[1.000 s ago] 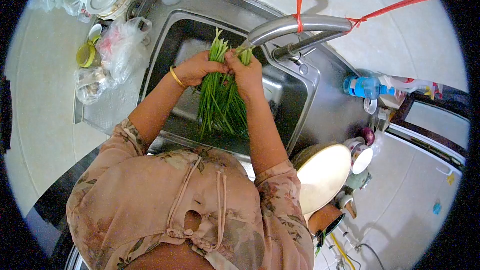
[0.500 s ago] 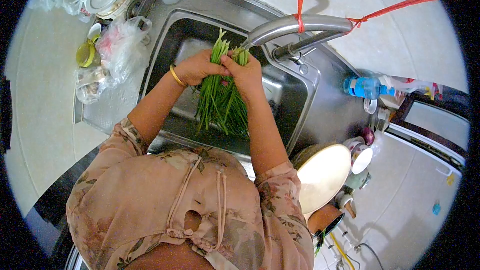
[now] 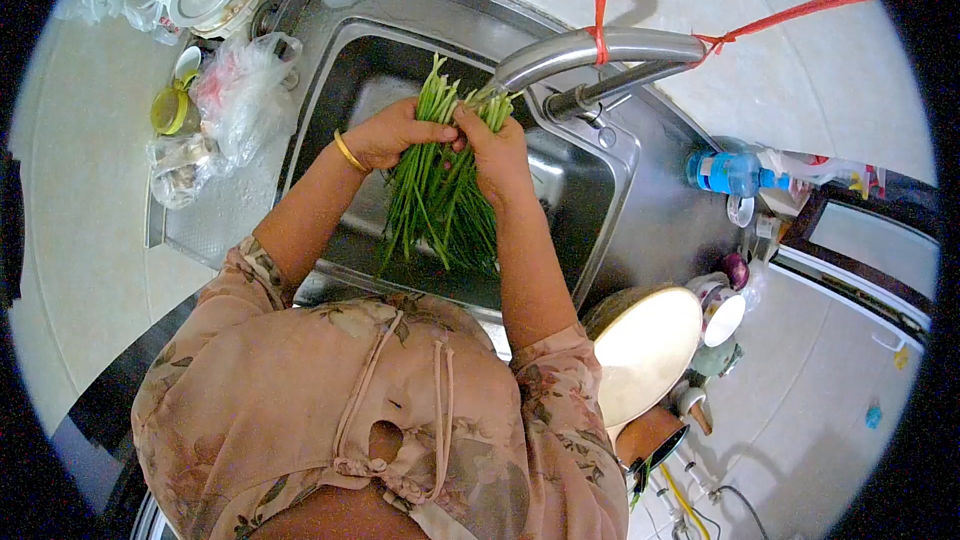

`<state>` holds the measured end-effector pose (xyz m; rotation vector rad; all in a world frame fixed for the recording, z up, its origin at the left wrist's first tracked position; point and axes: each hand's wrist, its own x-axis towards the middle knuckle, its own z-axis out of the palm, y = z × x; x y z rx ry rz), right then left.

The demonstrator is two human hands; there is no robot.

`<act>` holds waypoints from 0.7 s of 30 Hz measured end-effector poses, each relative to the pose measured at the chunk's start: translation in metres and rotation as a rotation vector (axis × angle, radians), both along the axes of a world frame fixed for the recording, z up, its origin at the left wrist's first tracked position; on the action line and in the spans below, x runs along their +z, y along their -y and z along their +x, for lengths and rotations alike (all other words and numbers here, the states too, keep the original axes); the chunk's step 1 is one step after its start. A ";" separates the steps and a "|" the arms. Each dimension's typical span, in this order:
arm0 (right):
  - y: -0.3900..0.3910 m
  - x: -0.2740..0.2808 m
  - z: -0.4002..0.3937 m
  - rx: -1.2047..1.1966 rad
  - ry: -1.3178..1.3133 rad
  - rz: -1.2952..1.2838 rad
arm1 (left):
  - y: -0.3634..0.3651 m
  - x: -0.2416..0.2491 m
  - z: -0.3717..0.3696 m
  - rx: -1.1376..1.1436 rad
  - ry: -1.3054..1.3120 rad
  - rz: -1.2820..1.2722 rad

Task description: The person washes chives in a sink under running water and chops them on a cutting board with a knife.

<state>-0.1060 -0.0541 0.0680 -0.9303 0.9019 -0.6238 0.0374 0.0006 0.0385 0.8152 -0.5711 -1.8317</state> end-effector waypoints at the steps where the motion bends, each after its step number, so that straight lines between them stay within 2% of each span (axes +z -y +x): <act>1: 0.000 -0.002 0.000 -0.002 0.007 -0.003 | 0.000 0.001 0.000 0.008 0.020 -0.013; 8: 0.000 -0.010 -0.004 0.044 -0.024 -0.023 | 0.003 0.008 0.003 0.054 0.105 0.029; 12: -0.005 -0.003 0.001 -0.045 0.071 0.108 | 0.003 0.005 0.001 0.126 0.144 0.044; 15: -0.003 -0.004 -0.001 0.001 0.072 0.139 | 0.004 0.007 0.001 0.066 0.049 -0.003; 20: 0.000 -0.007 -0.002 0.080 -0.010 0.123 | 0.003 0.003 0.000 0.015 0.094 0.009; 21: -0.001 -0.006 -0.001 0.037 -0.002 0.144 | 0.002 0.002 0.000 0.009 0.102 0.002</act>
